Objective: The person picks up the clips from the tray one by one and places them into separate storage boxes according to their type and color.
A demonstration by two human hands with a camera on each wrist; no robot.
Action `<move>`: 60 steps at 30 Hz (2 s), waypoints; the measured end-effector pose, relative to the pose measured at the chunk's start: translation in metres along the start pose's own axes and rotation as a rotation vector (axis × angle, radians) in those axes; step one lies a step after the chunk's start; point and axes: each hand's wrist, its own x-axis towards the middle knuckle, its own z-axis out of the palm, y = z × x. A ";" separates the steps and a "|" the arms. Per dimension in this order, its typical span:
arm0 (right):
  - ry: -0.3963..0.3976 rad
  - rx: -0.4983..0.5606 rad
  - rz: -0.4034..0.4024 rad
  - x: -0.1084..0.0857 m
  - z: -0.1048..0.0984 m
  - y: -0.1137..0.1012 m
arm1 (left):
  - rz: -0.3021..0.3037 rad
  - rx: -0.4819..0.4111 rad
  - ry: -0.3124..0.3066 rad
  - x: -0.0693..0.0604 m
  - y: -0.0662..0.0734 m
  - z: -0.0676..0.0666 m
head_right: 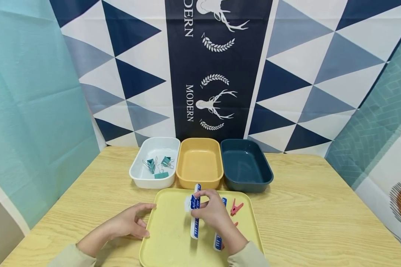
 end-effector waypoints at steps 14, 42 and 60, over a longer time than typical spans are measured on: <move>0.018 -0.025 0.020 0.010 -0.015 -0.006 | -0.017 -0.004 -0.002 0.002 -0.002 0.000; 0.031 0.026 0.022 0.031 -0.024 -0.017 | -0.030 -0.016 -0.005 0.001 -0.002 -0.002; 0.061 0.079 0.037 0.049 -0.031 -0.021 | -0.019 -0.007 -0.003 0.002 -0.004 -0.001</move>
